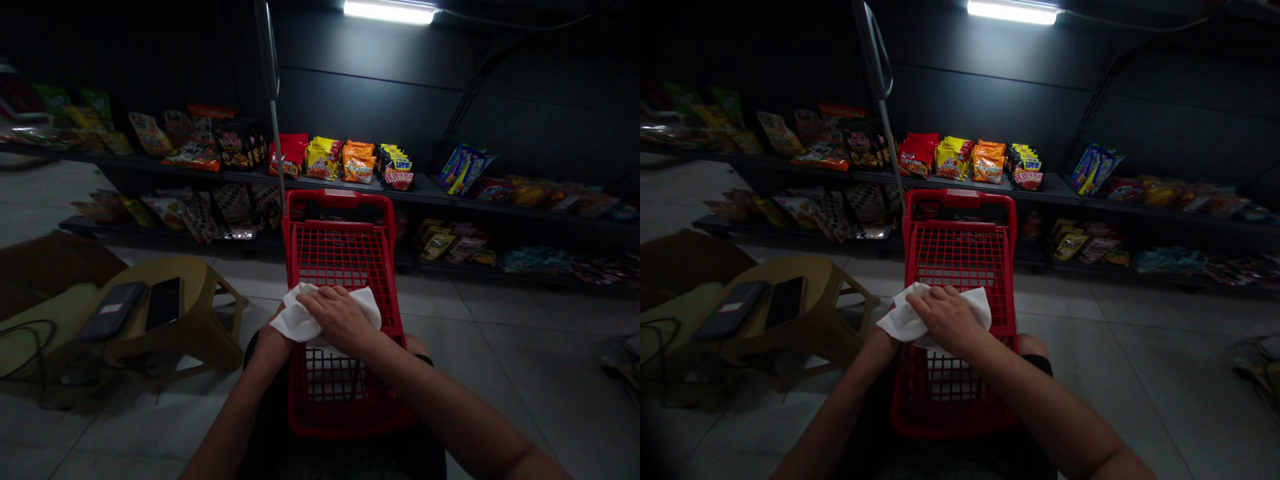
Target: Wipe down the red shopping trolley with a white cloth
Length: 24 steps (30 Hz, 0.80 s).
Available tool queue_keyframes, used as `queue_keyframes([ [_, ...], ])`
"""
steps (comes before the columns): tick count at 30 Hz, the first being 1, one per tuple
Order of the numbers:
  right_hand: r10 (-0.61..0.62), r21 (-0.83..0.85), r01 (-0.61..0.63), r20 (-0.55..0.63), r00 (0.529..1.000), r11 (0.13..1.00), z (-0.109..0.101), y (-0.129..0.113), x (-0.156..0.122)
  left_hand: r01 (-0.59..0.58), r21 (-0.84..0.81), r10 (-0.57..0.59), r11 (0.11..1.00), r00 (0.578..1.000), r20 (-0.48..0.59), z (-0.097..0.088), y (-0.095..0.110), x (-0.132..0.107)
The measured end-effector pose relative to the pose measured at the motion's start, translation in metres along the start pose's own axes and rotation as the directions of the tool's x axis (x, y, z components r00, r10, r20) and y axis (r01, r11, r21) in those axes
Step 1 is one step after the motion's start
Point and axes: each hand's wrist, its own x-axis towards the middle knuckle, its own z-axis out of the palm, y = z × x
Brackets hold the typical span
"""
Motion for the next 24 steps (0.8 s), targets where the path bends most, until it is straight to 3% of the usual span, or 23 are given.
queue_keyframes([
  [5, 0.076, -0.049, -0.076, 0.007, 0.997, 0.996, 0.001, -0.012, 0.0, -0.037, 0.02, 0.035, 0.999, 0.997, 0.065, -0.002, -0.008, 0.004],
  [10, 0.143, 0.172, -0.147, 0.034, 0.989, 0.974, 0.003, -0.004, 0.014, -0.044, 0.169, 0.032, 0.985, 0.997, 0.075, -0.006, -0.004, -0.002],
  [14, 0.365, 0.565, -0.288, -0.025, 0.931, 0.773, -0.005, 0.025, 0.02, -0.014, 0.227, -0.005, 0.974, 0.997, 0.082, -0.007, 0.01, -0.006],
  [16, 0.46, 0.646, -0.29, -0.108, 0.881, 0.706, -0.011, 0.038, 0.015, -0.053, 0.183, 0.033, 0.982, 0.993, 0.112, -0.008, 0.015, -0.007],
  [17, 0.471, 0.634, -0.285, -0.144, 0.87, 0.719, -0.015, 0.042, 0.01, -0.066, 0.17, 0.046, 0.983, 0.992, 0.117, -0.008, 0.017, -0.007],
  [19, 0.388, 0.515, -0.263, -0.151, 0.909, 0.816, -0.018, 0.041, -0.001, -0.062, 0.174, 0.044, 0.983, 0.993, 0.109, -0.008, 0.016, -0.007],
  [21, 0.234, 0.323, -0.2, -0.07, 0.97, 0.925, -0.017, 0.029, -0.011, -0.048, 0.192, 0.031, 0.98, 0.995, 0.09, -0.009, 0.014, -0.007],
  [24, 0.126, 0.077, -0.129, 0.043, 0.991, 0.989, -0.007, 0.002, -0.017, -0.056, 0.18, 0.041, 0.982, 0.995, 0.086, -0.009, 0.011, -0.007],
])
